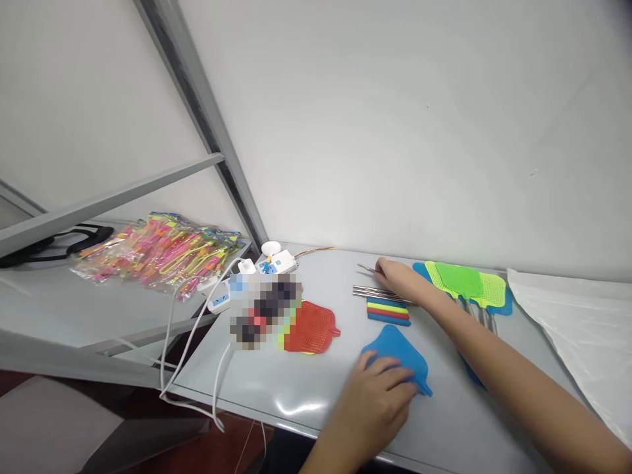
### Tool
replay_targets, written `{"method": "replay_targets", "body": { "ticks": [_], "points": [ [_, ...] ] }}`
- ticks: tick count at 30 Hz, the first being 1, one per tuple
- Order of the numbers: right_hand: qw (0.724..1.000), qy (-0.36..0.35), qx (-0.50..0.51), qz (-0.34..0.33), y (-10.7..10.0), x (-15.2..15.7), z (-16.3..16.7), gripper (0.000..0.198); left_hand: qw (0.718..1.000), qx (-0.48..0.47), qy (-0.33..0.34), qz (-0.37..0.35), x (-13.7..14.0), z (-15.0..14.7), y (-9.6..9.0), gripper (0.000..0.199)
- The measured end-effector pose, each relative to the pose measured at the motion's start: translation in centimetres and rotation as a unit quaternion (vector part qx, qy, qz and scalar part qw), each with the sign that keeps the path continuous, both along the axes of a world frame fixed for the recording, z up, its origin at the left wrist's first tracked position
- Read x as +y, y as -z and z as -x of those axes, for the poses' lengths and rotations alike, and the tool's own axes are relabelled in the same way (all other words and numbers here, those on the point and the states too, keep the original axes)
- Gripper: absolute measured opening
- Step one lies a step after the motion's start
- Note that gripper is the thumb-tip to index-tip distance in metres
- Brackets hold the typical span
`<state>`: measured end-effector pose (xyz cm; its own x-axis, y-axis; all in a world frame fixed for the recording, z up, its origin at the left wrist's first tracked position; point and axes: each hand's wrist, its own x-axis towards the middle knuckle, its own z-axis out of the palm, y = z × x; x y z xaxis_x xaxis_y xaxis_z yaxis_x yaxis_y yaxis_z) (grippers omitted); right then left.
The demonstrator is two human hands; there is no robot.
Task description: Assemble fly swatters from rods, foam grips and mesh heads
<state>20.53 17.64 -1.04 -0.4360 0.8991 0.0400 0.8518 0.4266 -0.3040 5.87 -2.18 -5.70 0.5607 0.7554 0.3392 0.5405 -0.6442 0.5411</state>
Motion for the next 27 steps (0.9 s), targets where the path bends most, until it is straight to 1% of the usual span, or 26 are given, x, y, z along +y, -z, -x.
{"method": "replay_targets", "body": {
  "ticks": [1,2,4,6,8,9,11,14,18,20,22,24,25,27],
  "points": [
    [1.000,0.013,0.012,-0.011,-0.5,-0.2,-0.2,0.019,1.000,0.005,0.005,0.009,0.1,0.1,0.0,0.016],
    [0.999,0.025,0.027,-0.024,-1.1,-0.5,-0.3,0.022,1.000,0.012,0.008,0.017,0.2,0.2,-0.2,0.015],
    [0.996,0.047,0.059,-0.052,-2.4,-1.5,-0.7,0.025,0.999,0.029,-0.004,0.027,0.6,0.5,-0.7,0.018],
    [0.989,0.065,0.100,-0.086,-3.5,-3.0,-1.0,0.026,0.998,0.051,-0.039,0.030,1.3,0.6,-1.5,0.016],
    [0.987,0.060,0.110,-0.104,-4.0,-4.7,-1.2,0.023,0.993,0.070,-0.085,0.032,2.0,0.7,-2.1,0.018],
    [0.989,0.049,0.095,-0.102,-3.9,-5.6,-1.2,0.021,0.991,0.077,-0.102,0.033,2.3,0.7,-2.3,0.018],
    [0.997,0.021,0.016,-0.073,-3.2,-7.2,-1.1,0.019,0.988,0.085,-0.122,0.034,2.7,0.7,-2.4,0.018],
    [0.996,0.003,-0.087,-0.027,-1.4,-8.7,-0.8,0.019,0.988,0.093,-0.119,0.039,2.4,0.8,-1.9,0.018],
    [0.993,0.004,-0.120,-0.006,0.4,-9.4,-0.3,0.015,0.986,0.093,-0.127,0.051,1.5,1.2,-1.1,0.022],
    [0.992,0.008,-0.128,-0.001,0.7,-9.5,-0.1,0.015,0.987,0.081,-0.128,0.056,1.2,1.4,-0.9,0.023],
    [0.992,0.009,-0.127,0.001,0.5,-9.7,-0.1,0.015,0.988,0.055,-0.127,0.064,1.1,1.6,-0.9,0.023],
    [0.993,0.008,-0.121,-0.001,-0.1,-10.1,-0.2,0.014,0.988,0.003,-0.132,0.079,1.1,1.7,-1.1,0.022],
    [0.995,0.006,-0.098,0.001,-0.5,-10.4,-0.3,0.014,0.985,-0.036,-0.141,0.091,1.2,1.6,-1.3,0.021],
    [1.000,0.004,-0.002,0.010,-1.4,-11.3,-0.5,0.016,0.968,-0.135,-0.174,0.124,1.6,1.3,-1.8,0.022]
  ]
}}
